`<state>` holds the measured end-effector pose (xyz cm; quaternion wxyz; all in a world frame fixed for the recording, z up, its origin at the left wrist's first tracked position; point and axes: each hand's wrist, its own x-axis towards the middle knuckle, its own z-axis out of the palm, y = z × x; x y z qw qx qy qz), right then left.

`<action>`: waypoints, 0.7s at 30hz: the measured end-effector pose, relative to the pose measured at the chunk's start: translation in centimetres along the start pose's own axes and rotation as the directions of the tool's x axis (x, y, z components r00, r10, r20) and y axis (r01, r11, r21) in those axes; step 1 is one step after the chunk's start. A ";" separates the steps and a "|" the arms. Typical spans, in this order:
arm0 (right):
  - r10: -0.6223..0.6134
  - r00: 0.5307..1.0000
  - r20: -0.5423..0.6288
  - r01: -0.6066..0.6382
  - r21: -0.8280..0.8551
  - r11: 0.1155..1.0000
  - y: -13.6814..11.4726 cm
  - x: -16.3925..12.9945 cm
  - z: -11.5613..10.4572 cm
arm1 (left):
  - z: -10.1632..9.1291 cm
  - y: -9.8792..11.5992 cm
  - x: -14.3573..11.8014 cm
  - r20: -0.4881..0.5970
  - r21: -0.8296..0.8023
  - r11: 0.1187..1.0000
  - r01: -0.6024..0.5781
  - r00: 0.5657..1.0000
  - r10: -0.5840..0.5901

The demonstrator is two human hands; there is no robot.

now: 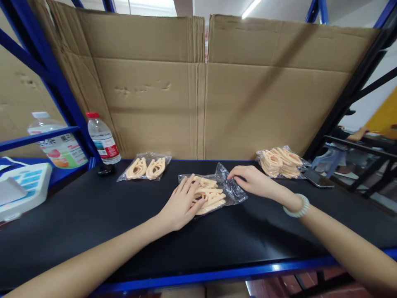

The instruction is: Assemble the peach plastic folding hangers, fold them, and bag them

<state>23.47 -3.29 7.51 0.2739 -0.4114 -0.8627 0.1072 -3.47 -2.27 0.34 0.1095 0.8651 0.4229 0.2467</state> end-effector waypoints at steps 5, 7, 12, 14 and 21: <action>-0.182 0.970 0.160 0.206 -0.149 0.967 3.6 0.9 2.0 | -0.8 -1.0 0.4 0.143 0.012 0.988 -0.154 0.978 0.150; -0.189 0.970 0.151 0.206 -0.110 0.972 3.4 0.3 2.5 | -1.7 -1.7 0.8 0.197 -0.039 0.975 -0.218 0.955 0.222; -0.147 0.987 0.063 0.152 -0.085 0.985 2.0 -0.7 2.9 | -2.6 -2.9 1.8 0.074 -0.162 0.972 -0.171 0.980 0.184; -0.137 0.987 0.085 0.151 -0.185 0.971 1.5 -0.7 3.1 | -2.4 -3.4 2.1 -0.054 -0.107 0.994 -0.034 0.998 0.028; -0.185 0.955 0.229 0.256 -0.334 0.907 0.3 -0.9 2.5 | -2.3 -4.7 2.4 -0.059 0.083 0.978 0.192 0.980 -0.187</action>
